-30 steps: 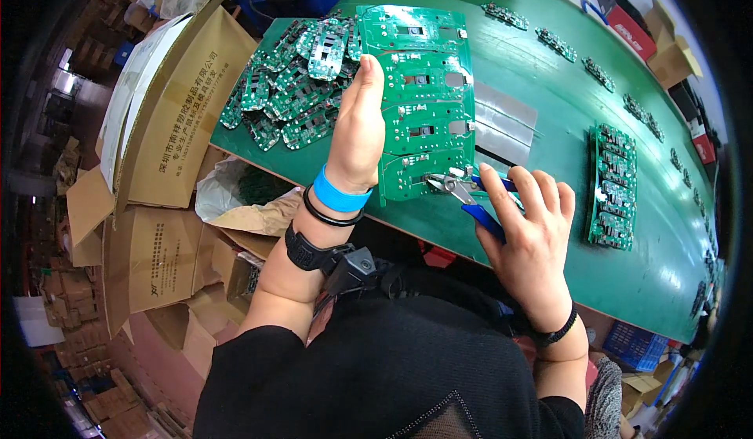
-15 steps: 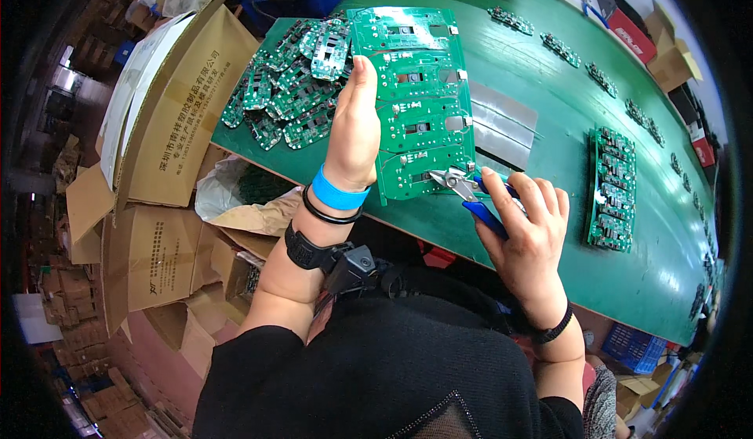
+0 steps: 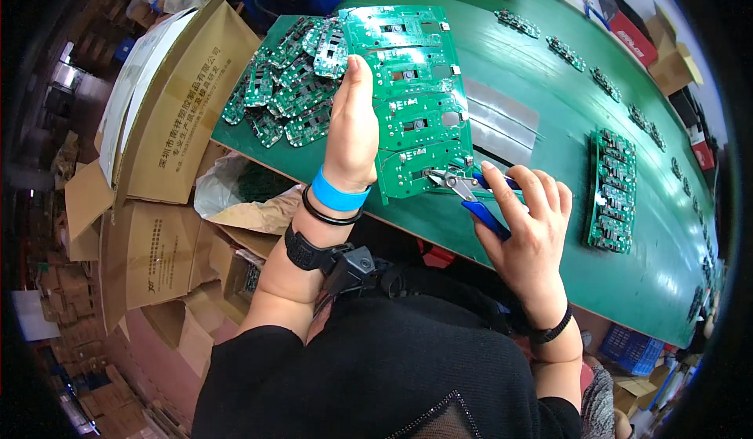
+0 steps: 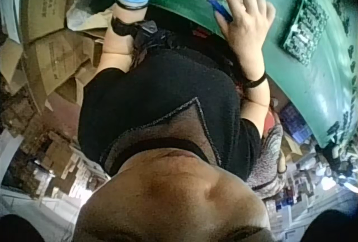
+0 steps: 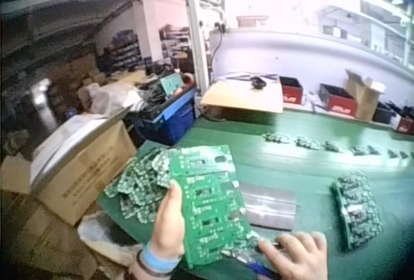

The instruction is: The person uses wire cutters to trim excess green material from the edges of circuit boards. They pick up a board, cut the edges, and place the finished board into a pile, repeating this process for multiple boards.

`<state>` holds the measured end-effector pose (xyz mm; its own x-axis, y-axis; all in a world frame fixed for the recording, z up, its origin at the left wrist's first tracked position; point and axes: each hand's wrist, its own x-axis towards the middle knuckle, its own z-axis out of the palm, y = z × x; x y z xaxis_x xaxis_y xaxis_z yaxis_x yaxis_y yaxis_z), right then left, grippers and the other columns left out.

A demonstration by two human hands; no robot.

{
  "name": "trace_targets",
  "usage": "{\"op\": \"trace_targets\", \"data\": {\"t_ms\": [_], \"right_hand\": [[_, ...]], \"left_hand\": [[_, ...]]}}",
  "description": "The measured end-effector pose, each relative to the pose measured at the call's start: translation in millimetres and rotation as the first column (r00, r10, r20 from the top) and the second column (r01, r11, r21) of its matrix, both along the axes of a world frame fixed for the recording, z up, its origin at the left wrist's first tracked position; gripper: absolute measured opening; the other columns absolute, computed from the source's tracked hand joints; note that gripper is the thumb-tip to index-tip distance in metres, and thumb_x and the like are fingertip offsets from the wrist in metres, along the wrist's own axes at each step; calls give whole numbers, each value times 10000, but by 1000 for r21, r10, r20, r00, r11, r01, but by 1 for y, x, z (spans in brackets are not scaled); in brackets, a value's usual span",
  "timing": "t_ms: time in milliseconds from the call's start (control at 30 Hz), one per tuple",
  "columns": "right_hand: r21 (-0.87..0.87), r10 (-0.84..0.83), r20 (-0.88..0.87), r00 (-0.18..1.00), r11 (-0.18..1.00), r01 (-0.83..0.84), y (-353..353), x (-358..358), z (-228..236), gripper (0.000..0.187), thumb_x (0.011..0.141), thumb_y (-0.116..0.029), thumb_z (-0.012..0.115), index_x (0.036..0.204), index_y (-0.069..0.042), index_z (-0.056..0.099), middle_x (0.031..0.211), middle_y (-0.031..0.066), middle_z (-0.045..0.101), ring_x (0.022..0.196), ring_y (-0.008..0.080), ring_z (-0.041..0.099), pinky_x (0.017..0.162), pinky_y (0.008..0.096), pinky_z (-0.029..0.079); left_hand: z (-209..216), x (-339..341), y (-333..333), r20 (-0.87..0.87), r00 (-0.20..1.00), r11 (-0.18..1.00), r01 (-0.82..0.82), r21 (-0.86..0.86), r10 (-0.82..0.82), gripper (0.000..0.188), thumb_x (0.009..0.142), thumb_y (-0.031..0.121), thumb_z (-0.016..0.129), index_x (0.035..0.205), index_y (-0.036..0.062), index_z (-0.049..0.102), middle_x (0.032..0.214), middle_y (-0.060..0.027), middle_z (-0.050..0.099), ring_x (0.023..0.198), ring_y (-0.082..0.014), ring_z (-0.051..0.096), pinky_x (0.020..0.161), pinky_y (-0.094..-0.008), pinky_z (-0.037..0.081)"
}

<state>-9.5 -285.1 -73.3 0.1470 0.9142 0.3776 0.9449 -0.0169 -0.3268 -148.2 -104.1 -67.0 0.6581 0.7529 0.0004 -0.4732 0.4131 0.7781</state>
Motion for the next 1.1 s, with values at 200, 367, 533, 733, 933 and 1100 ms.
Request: {"op": "trace_targets", "data": {"t_ms": [200, 367, 533, 733, 933, 1100], "right_hand": [[18, 15, -6, 1000, 1000, -15, 1, -1, -4, 611, 611, -155, 804, 1204, -131, 656, 1029, 80, 589, 945, 271, 562, 859, 408, 399], [115, -5, -17, 1000, 993, 7, 2, 6, -8, 586, 628, -202, 787, 1198, -140, 663, 1011, 72, 579, 896, 249, 558, 779, 393, 397], [209, -155, -208, 966, 958, 198, -6, 26, -15, 497, 659, -139, 783, 1145, -91, 694, 985, 101, 601, 892, 281, 564, 820, 382, 426], [110, -175, -141, 974, 975, 191, 5, 27, -28, 485, 683, -191, 784, 1148, -116, 671, 991, 80, 593, 903, 265, 561, 777, 384, 406], [35, -202, -102, 974, 978, 206, 6, 17, -26, 530, 694, -166, 780, 1204, -95, 653, 1038, 101, 584, 966, 275, 542, 858, 393, 393], [-1, -130, -229, 965, 991, 134, -16, 19, -22, 623, 686, -198, 772, 1263, -87, 569, 1084, 102, 576, 1029, 290, 539, 935, 425, 353]], "left_hand": [[-2, -2, 3, -108, 992, 997, -64, 35, 68, 589, 1055, 483, 241, 1382, 31, 430, 1259, -163, 595, 1074, -283, 649, 884, -439, 574], [-9, -5, 2, -167, 978, 990, -110, 89, 124, 576, 1052, 486, 255, 1407, 62, 418, 1323, -153, 559, 1141, -325, 610, 939, -498, 538], [-10, -25, 9, 141, 975, 898, 213, -384, -171, 736, 1011, 604, 195, 1465, 47, 358, 1404, -196, 501, 1079, -395, 627, 902, -559, 536], [-37, -25, -24, 255, 924, 766, 380, -519, -287, 700, 1026, 555, 185, 1514, 56, 245, 1510, -228, 325, 991, -402, 668, 815, -531, 589], [-54, -28, -25, 493, 814, 710, 542, -450, -308, 657, 1035, 531, 214, 1480, 63, 336, 1557, -275, 196, 1180, -384, 582, 938, -537, 535], [-39, -27, -27, 297, 924, 802, 362, -476, -241, 655, 1037, 518, 233, 1496, 55, 296, 1520, -298, 258, 1054, -378, 642, 854, -507, 576]]}}
